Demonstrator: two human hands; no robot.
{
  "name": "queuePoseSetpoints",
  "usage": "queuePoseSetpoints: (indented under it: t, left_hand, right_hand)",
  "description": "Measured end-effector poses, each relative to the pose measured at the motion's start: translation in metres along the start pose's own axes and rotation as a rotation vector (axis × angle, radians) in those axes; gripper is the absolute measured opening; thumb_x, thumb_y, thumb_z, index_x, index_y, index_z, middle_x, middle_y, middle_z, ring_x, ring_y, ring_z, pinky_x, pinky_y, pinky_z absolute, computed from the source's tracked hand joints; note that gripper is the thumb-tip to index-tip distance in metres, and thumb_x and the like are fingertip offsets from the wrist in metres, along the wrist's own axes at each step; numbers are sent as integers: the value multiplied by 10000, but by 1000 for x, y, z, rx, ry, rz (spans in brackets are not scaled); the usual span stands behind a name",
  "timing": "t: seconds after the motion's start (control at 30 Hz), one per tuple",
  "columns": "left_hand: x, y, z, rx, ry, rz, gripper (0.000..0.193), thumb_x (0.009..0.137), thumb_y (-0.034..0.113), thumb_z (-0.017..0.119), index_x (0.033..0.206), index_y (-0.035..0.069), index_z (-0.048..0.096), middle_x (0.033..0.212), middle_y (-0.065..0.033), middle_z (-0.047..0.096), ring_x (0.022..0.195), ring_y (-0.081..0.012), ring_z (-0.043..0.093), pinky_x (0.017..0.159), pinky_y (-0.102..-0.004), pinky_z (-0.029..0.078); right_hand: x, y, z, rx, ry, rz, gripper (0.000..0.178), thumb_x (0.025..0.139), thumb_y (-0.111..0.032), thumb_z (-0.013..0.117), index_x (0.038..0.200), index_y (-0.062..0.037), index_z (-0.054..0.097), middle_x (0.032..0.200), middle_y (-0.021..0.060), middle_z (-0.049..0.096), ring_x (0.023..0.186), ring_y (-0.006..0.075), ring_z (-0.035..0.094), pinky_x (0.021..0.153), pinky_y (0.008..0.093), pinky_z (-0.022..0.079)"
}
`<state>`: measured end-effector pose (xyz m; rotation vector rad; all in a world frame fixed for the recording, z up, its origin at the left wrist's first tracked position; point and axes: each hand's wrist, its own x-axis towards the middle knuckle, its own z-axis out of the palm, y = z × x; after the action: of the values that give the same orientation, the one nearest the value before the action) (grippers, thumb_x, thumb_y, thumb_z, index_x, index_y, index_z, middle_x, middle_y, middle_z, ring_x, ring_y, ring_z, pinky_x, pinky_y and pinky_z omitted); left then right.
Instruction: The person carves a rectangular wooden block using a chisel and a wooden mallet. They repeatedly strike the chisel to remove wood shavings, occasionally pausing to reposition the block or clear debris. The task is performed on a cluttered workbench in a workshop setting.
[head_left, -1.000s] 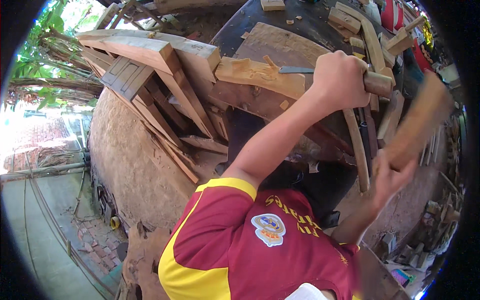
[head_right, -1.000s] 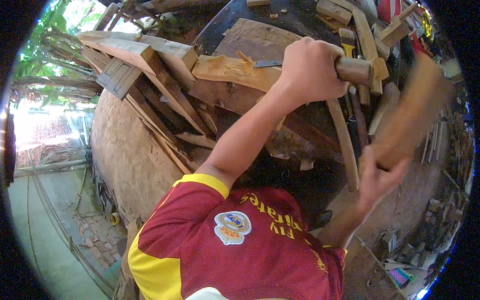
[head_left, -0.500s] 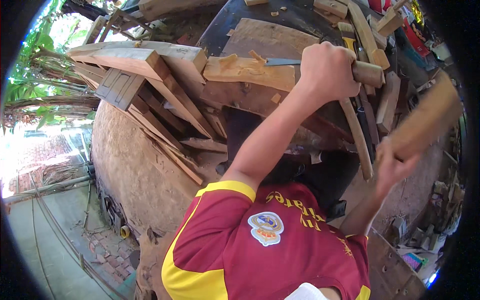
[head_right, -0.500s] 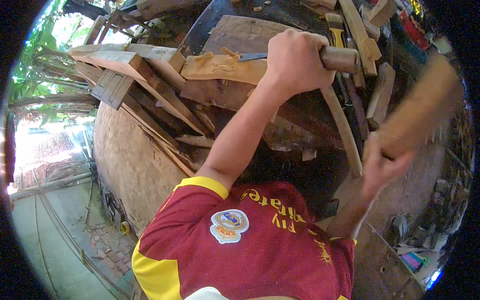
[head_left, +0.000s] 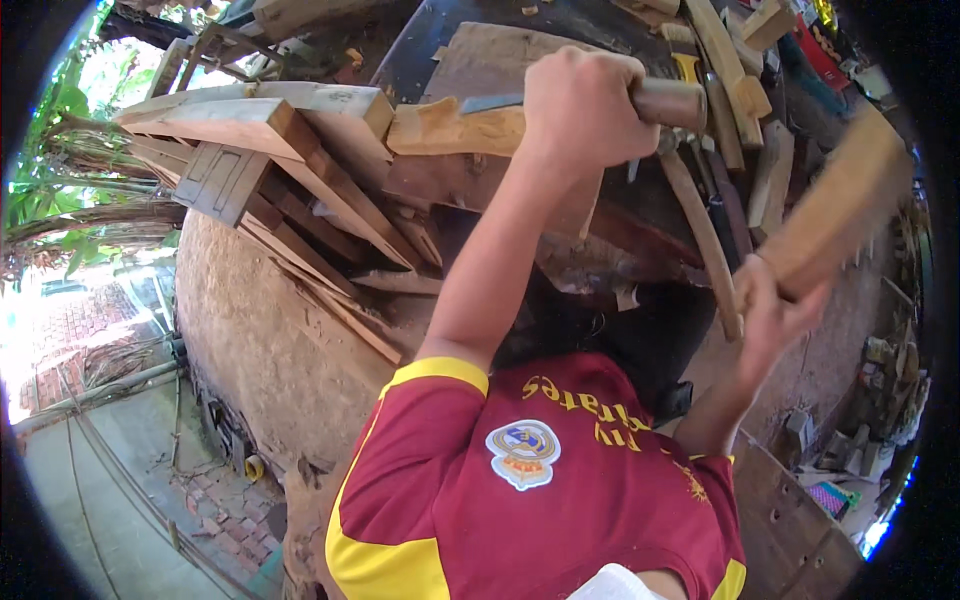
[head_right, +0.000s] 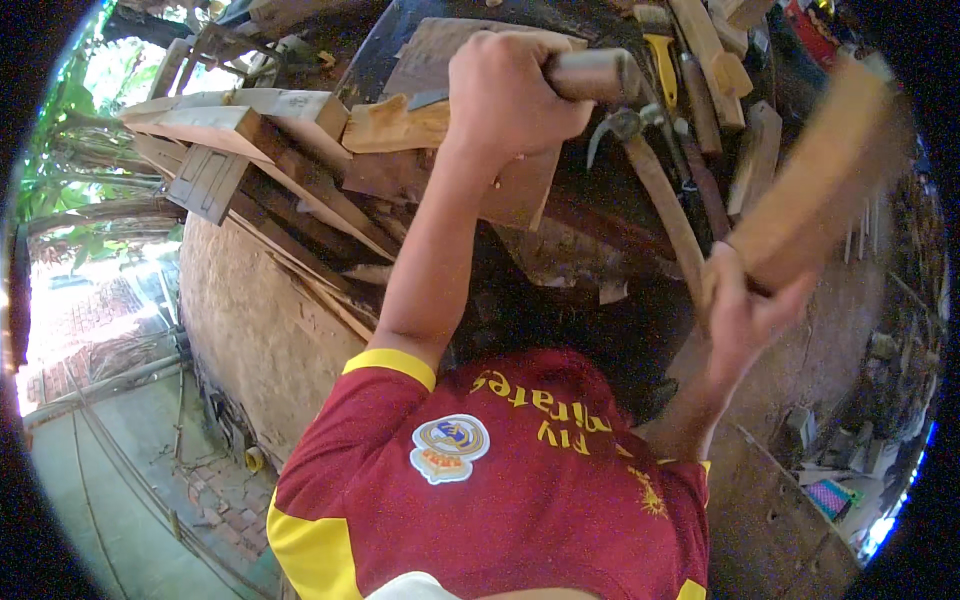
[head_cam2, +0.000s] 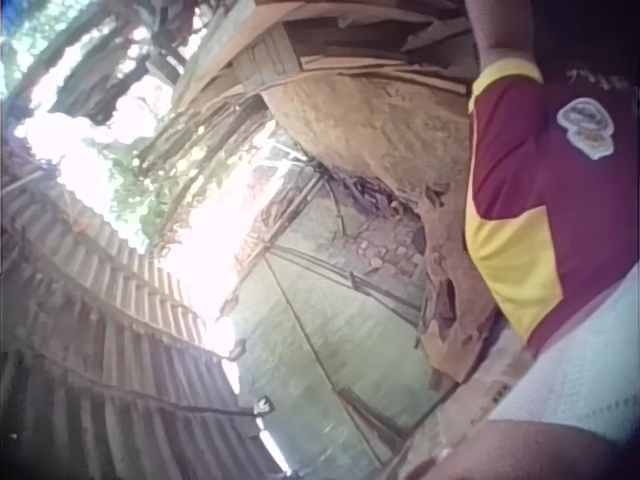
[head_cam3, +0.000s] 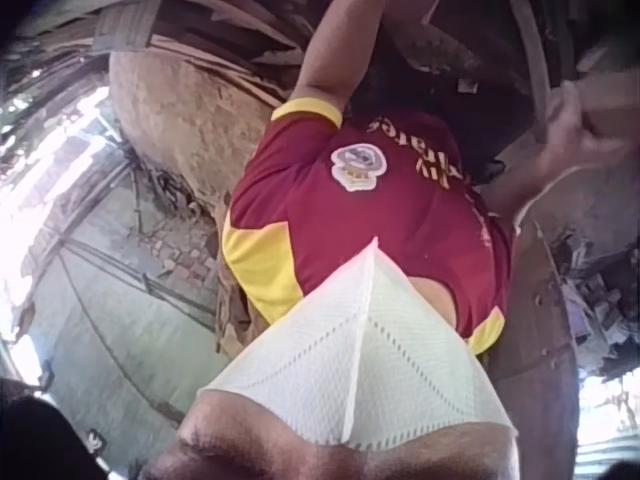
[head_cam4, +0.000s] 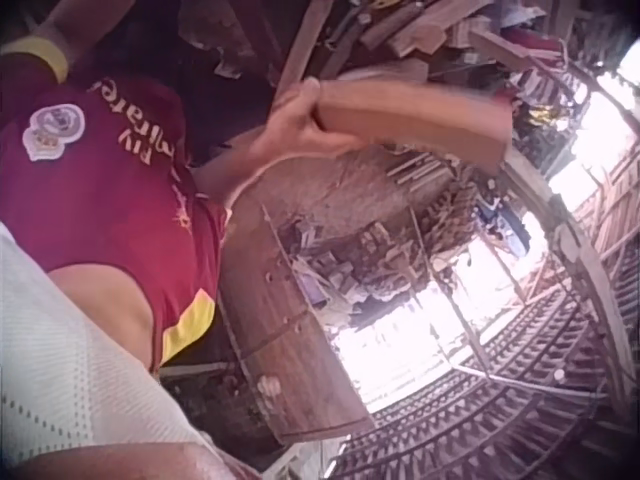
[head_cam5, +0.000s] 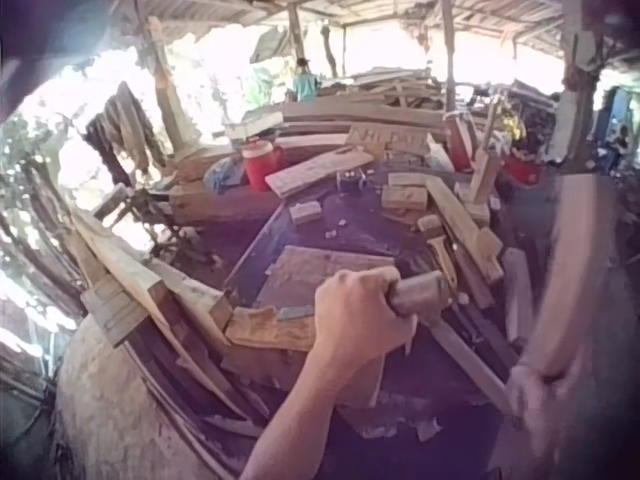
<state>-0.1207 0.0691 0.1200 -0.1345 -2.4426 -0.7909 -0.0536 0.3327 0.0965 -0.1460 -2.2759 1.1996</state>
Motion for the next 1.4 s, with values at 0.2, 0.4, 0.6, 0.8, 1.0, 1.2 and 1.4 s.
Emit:
queuePoseSetpoints:
  t: [0.2,0.4,0.6,0.8,1.0,1.2,1.4]
  left_hand:
    - [-36,28,-2,43,-426,213,194,548,257,728,670,139,634,687,-84,658,665,-315,663,599,-420,524]
    - [-80,48,-21,-253,-564,422,251,544,205,728,692,106,551,687,-68,625,678,-292,651,573,-412,509]
    - [-73,7,-81,-139,-106,-34,329,531,68,672,857,74,631,828,-110,653,761,-300,660,678,-358,522]
    - [-85,-59,-97,56,-22,-39,253,683,62,715,920,8,643,894,-172,675,858,-388,646,773,-389,512]
    - [-83,-83,-87,159,-40,-153,532,743,88,680,1260,58,558,1055,-237,660,956,-400,639,826,-457,506]
    - [-83,-80,-87,274,-35,-258,399,749,111,667,1147,113,648,934,-188,692,878,-382,661,773,-453,520]
    - [-95,-72,-95,310,97,-237,348,738,84,669,1078,156,679,868,-151,696,818,-365,666,736,-442,525]
  right_hand:
    - [-19,17,-16,255,200,111,773,695,16,747,1381,34,392,1279,171,512,1115,279,543,932,399,471]
    - [-78,37,-5,241,-3,258,775,674,28,710,1377,25,385,1238,162,522,1072,252,560,897,366,470]
    - [-130,-11,5,392,-287,410,701,660,13,707,1301,11,425,1086,103,554,953,198,574,805,317,478]
    - [-145,-3,7,288,-451,121,700,649,2,705,1284,13,409,1026,110,573,944,194,584,823,336,482]
    - [-150,-16,8,295,-491,101,726,641,-37,710,1301,25,412,1088,131,584,1047,206,568,921,350,441]
    - [-164,-17,-1,240,-490,156,754,638,-30,708,1326,31,406,1136,167,592,1092,242,580,943,367,439]
    - [-172,-17,-3,209,-427,138,679,613,-32,701,1246,20,463,1025,89,590,948,159,569,836,314,476]
